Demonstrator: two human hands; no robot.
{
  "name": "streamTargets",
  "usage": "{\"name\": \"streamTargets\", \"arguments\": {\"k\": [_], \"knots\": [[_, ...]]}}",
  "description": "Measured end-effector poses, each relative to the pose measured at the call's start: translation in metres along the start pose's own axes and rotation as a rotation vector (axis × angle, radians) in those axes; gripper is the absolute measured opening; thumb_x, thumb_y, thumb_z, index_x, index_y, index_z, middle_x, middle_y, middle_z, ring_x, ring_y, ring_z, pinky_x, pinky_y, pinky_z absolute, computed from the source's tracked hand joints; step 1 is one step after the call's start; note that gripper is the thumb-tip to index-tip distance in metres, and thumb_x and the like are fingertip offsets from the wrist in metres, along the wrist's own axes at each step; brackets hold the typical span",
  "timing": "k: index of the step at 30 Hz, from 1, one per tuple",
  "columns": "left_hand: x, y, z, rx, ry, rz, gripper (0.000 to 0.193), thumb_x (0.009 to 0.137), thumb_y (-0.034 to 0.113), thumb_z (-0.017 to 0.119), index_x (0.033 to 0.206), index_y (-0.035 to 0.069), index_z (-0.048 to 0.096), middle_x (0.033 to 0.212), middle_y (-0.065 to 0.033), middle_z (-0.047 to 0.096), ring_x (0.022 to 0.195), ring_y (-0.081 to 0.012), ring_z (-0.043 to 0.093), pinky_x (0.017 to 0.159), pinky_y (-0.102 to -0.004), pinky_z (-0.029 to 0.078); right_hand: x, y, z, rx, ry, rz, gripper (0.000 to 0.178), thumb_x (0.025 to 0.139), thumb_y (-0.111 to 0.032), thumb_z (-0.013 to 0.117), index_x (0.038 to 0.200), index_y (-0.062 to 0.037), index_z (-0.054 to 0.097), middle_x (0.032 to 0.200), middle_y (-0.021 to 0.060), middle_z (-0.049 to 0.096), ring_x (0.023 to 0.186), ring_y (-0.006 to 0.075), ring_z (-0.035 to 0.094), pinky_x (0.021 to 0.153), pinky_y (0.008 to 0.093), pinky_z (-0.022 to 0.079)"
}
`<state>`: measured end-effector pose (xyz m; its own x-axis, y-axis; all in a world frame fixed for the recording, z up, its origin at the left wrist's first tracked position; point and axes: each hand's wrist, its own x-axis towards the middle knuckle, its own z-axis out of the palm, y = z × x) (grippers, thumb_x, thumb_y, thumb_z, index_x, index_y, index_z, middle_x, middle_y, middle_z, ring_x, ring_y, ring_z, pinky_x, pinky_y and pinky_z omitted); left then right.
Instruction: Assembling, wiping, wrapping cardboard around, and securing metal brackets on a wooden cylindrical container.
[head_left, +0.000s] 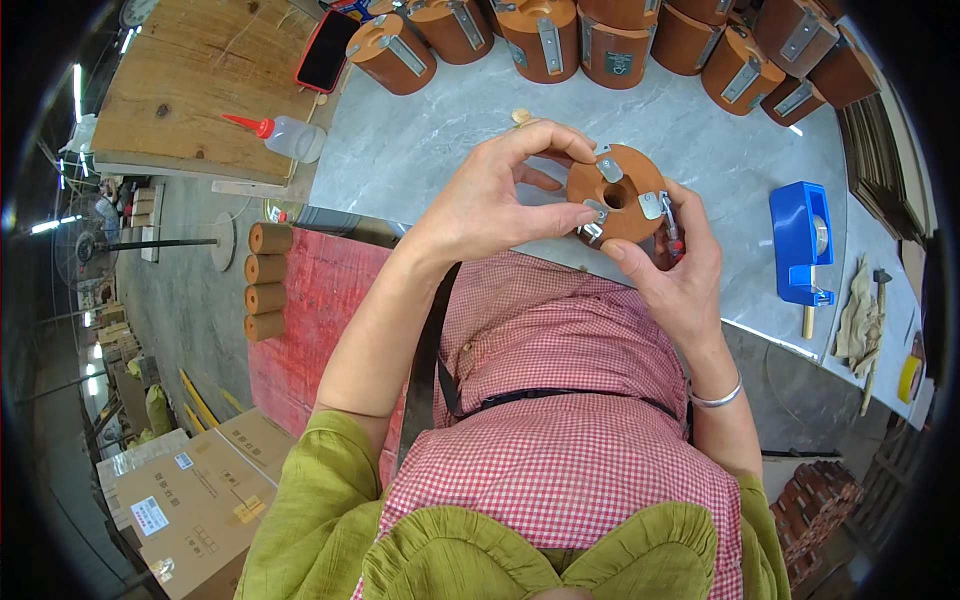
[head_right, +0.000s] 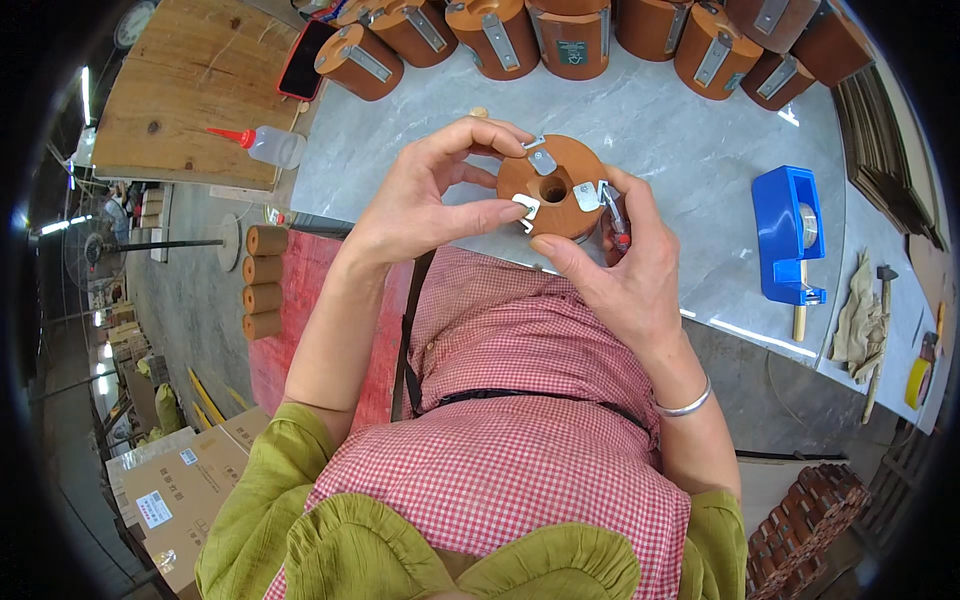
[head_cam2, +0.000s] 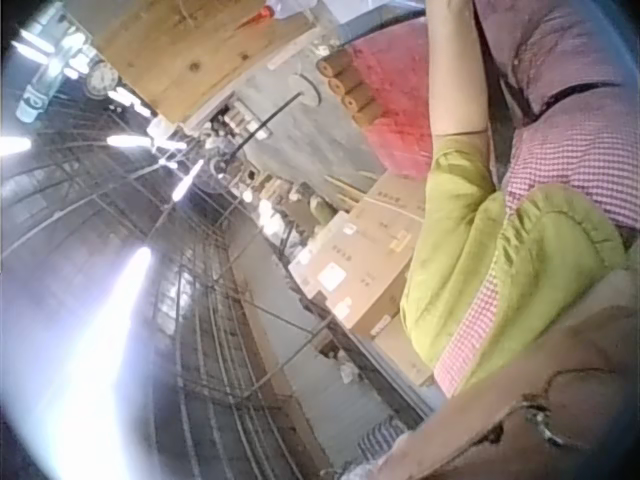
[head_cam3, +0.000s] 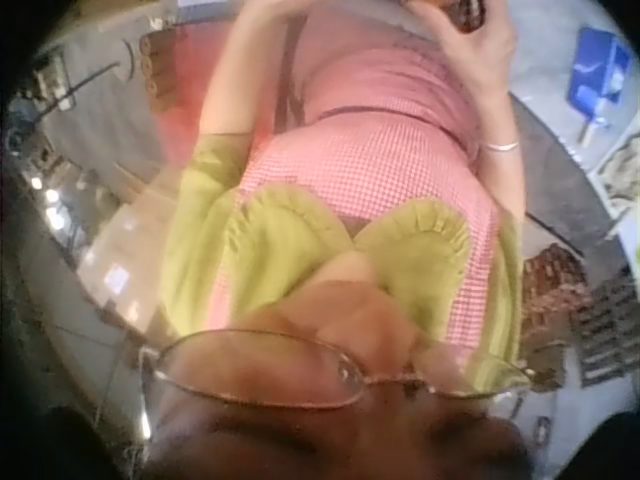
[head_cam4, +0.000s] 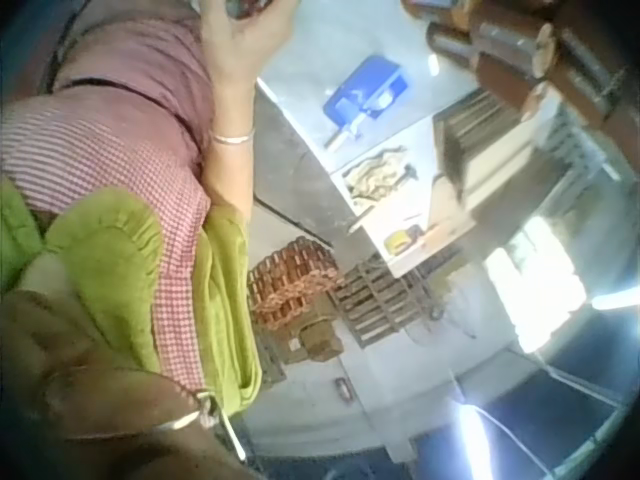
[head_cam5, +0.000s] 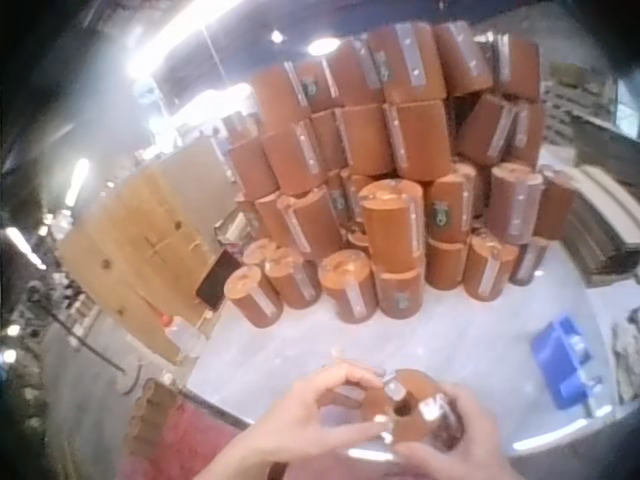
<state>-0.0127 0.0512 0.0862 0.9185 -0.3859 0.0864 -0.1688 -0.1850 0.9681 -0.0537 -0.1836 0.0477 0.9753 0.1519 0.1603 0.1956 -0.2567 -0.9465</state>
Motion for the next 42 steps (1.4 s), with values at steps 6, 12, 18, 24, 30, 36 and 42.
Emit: {"name": "streamTargets", "arguments": {"k": [6,12,18,24,30,36,42], "knots": [[0.005,-0.004,-0.004,0.084,-0.039,-0.002,0.04,0.082,0.01,0.089,0.116,0.004,0.069,0.123,-0.0085,0.067,0.116,-0.02,0.065,0.097,-0.0404,0.058,0.001,0.001,0.001,0.034,-0.005,-0.018,0.074,0.082,-0.032,0.092,0.136,0.0028,0.055,0.102,0.0074,0.07,0.08,0.0083,0.06,0.069,0.0222,0.049],[0.005,-0.008,0.001,-0.095,0.014,-0.134,0.04,0.082,0.011,0.089,0.114,0.003,0.066,0.116,-0.0067,0.063,0.114,-0.0199,0.066,0.097,-0.0398,0.058,0.0,0.008,0.003,0.123,0.003,0.022,0.073,0.083,-0.034,0.091,0.136,0.0023,0.056,0.101,0.0074,0.07,0.082,0.0093,0.06,0.071,0.0239,0.05],[0.0,-0.009,0.008,-0.039,-0.001,0.036,0.052,0.079,0.012,0.092,0.12,0.007,0.061,0.118,-0.0042,0.059,0.117,-0.0203,0.063,0.107,-0.0435,0.052,0.002,0.004,-0.003,0.082,-0.024,0.049,0.074,0.082,-0.036,0.091,0.136,0.0023,0.057,0.099,0.0063,0.069,0.079,0.0094,0.058,0.07,0.0245,0.049],[0.004,-0.005,0.012,-0.002,0.023,0.006,0.05,0.079,0.023,0.092,0.115,0.005,0.063,0.113,-0.0055,0.062,0.112,-0.0237,0.065,0.106,-0.0454,0.054,0.004,0.006,-0.01,0.044,-0.062,0.073,0.074,0.082,-0.036,0.091,0.136,0.0016,0.058,0.093,0.0034,0.066,0.076,0.0085,0.055,0.067,0.0239,0.047],[-0.002,-0.009,0.011,-0.115,0.18,-0.228,0.035,0.085,0.011,0.088,0.106,0.008,0.06,0.102,0.0021,0.059,0.089,-0.0085,0.062,0.091,-0.0316,0.055,0.01,0.001,-0.013,0.022,-0.138,0.138,0.053,0.092,-0.034,0.083,0.128,0.0022,0.065,0.079,-0.0032,0.054,0.069,0.0061,0.045,0.06,0.0232,0.038],[-0.013,-0.008,0.022,-0.062,0.314,-0.172,0.044,0.086,0.011,0.087,0.117,0.007,0.057,0.101,0.0002,0.057,0.082,-0.0059,0.059,0.078,-0.025,0.054,0.01,0.001,-0.011,0.031,-0.066,0.087,0.043,0.099,-0.029,0.076,0.126,0.0037,0.065,0.075,-0.0037,0.053,0.069,0.0054,0.044,0.06,0.0232,0.037],[-0.008,0.009,0.041,0.241,0.295,-0.035,0.085,0.078,0.02,0.092,0.151,0.007,0.049,0.132,-0.0108,0.061,0.103,-0.0153,0.064,0.094,-0.0393,0.056,-0.001,-0.015,-0.026,-0.072,0.081,0.01,0.036,0.103,-0.023,0.07,0.126,0.0038,0.064,0.077,-0.0012,0.054,0.069,0.0065,0.043,0.061,0.0238,0.037]]}}
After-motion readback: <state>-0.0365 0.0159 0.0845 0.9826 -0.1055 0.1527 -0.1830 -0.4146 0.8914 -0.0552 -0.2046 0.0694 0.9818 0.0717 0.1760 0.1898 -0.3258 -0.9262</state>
